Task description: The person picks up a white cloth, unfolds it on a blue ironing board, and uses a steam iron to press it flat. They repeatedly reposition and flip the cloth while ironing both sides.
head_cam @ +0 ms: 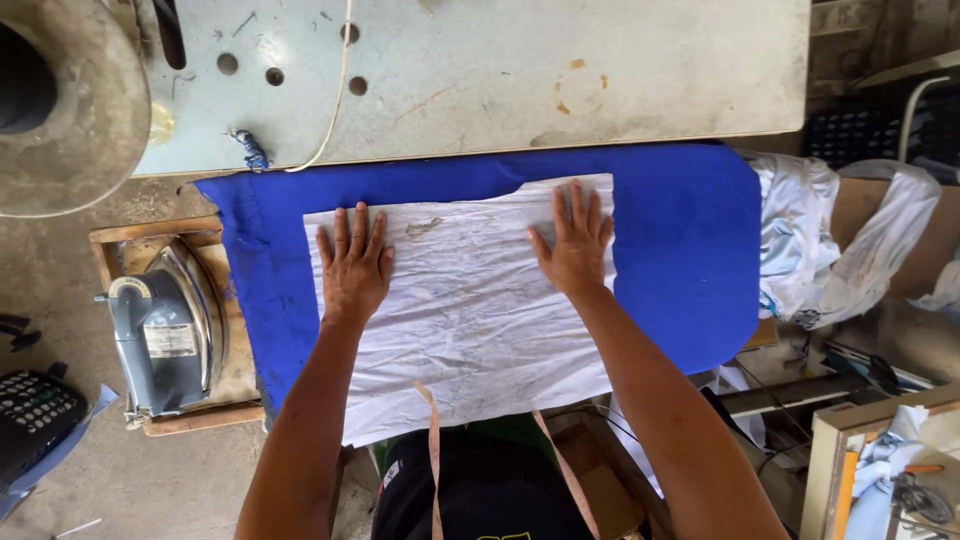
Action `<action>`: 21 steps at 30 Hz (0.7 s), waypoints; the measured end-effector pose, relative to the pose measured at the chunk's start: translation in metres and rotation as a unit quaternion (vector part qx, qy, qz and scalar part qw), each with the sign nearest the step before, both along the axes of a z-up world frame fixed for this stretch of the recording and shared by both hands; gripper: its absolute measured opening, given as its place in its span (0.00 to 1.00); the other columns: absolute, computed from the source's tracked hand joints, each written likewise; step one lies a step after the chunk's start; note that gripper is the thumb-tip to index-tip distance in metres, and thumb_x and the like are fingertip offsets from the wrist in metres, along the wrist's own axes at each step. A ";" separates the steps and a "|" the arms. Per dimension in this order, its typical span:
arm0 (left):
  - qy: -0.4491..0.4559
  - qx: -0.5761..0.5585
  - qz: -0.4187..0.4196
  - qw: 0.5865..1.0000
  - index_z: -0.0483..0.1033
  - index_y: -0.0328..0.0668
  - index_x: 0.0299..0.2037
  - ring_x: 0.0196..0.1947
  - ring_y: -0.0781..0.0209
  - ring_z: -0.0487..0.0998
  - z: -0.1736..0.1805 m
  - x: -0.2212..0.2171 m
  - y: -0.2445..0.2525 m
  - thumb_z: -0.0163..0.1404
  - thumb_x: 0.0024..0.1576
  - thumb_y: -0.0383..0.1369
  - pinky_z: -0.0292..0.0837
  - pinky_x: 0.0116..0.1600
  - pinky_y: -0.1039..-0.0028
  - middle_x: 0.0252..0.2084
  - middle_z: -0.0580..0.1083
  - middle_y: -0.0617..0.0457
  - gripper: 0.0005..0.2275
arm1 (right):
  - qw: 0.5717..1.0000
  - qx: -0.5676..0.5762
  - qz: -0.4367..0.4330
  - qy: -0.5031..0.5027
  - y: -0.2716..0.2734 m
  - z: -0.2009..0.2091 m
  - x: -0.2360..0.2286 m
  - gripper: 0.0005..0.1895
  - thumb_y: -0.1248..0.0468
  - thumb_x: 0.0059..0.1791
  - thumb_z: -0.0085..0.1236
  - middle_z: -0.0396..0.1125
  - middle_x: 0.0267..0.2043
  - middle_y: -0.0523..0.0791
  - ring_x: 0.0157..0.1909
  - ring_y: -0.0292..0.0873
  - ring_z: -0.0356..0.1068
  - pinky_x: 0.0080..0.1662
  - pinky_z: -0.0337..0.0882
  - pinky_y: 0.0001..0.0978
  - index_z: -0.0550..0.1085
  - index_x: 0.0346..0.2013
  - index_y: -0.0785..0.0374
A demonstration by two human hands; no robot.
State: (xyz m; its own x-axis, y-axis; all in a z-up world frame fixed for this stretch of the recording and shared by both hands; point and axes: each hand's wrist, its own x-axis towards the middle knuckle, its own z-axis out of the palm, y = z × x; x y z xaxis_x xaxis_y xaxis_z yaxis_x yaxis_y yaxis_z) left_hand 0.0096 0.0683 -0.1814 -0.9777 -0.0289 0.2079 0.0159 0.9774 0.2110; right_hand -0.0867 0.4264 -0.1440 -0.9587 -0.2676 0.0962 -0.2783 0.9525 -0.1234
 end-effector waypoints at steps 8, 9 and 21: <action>-0.076 0.028 -0.014 0.997 0.57 0.59 0.81 0.82 0.37 0.43 0.003 -0.004 -0.008 0.36 0.71 0.47 0.34 0.77 0.34 0.84 0.49 0.50 0.26 | 0.990 0.041 -0.038 -0.130 -0.009 0.022 -0.014 0.45 0.35 0.58 0.43 0.34 0.86 0.49 0.82 0.68 0.38 0.68 0.46 0.84 0.48 0.83 0.51; -0.092 0.030 -0.015 0.995 0.55 0.60 0.81 0.83 0.37 0.41 0.005 -0.003 -0.011 0.34 0.72 0.48 0.32 0.77 0.33 0.85 0.48 0.51 0.26 | 0.987 0.049 -0.036 -0.150 -0.011 0.023 -0.014 0.46 0.33 0.58 0.40 0.32 0.87 0.49 0.83 0.68 0.36 0.68 0.46 0.83 0.45 0.84 0.50; -0.010 0.076 -0.006 0.997 0.67 0.46 0.73 0.77 0.34 0.59 0.055 0.119 0.072 0.46 0.65 0.43 0.58 0.71 0.41 0.79 0.61 0.44 0.26 | 0.992 -0.057 0.055 0.096 0.029 -0.009 0.004 0.31 0.60 0.56 0.57 0.55 0.79 0.44 0.77 0.60 0.54 0.65 0.61 0.64 0.66 0.75 0.48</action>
State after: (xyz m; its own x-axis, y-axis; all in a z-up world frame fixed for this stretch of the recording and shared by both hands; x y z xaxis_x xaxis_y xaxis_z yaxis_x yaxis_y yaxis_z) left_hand 0.1290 0.1402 -0.1264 -0.9821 -0.0478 0.1821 0.0208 0.9337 0.3574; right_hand -0.0824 0.4558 -0.1529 -0.8856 -0.3462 0.3097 -0.4081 0.8984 -0.1626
